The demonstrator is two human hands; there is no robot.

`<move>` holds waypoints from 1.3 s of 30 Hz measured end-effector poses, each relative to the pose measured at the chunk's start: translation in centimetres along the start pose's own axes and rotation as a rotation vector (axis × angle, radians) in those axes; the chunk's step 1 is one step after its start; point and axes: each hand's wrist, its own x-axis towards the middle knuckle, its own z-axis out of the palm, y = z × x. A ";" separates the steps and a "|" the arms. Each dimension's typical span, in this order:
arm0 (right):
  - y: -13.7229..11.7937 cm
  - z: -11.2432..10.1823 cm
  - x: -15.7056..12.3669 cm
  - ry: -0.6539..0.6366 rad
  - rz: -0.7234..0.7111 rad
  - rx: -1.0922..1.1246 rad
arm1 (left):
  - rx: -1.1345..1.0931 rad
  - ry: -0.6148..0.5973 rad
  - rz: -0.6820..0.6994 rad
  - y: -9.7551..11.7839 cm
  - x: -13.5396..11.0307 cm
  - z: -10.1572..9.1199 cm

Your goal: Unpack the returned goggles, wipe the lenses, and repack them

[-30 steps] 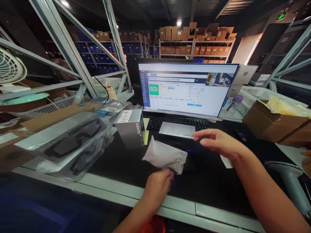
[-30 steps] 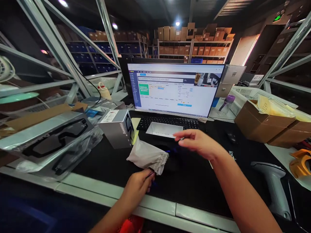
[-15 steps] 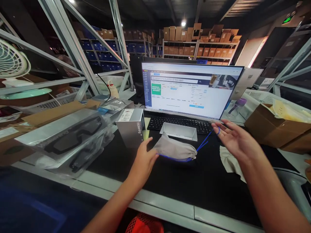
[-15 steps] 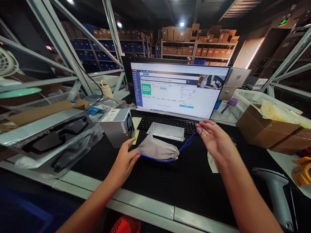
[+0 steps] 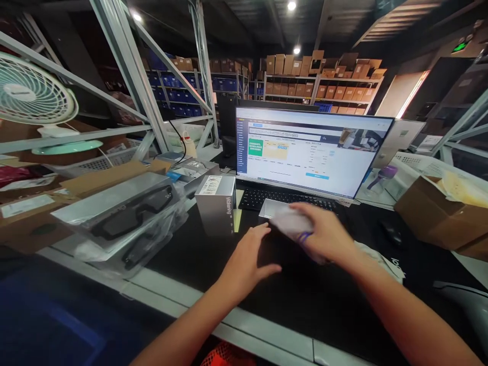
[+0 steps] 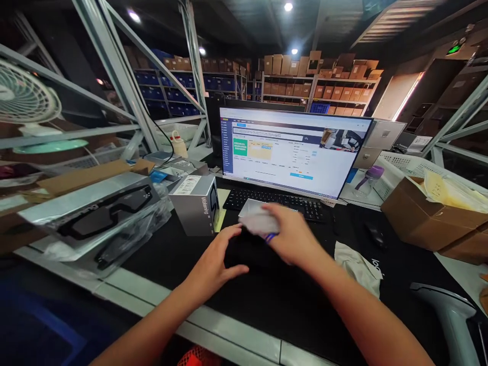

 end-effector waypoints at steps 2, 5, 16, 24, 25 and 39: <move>1.0 -2.2 0.6 0.187 0.075 0.355 | 0.113 -0.091 0.005 -1.0 -1.0 0.7; 1.5 -2.8 0.0 0.323 0.122 0.679 | 0.213 -0.151 0.070 -1.4 -2.9 1.9; 0.8 4.2 -3.5 -0.565 -0.296 -0.439 | 0.160 0.212 0.135 1.3 -9.2 5.2; -0.6 7.4 -2.5 -0.833 -0.283 -0.535 | 0.138 0.278 0.138 1.7 -9.1 4.8; -0.1 6.8 -2.0 -0.898 -0.313 -0.384 | 0.152 0.257 0.152 1.7 -9.1 4.6; -0.1 6.4 -5.5 -0.656 -0.002 -0.320 | 0.118 0.011 0.044 1.3 -8.8 3.9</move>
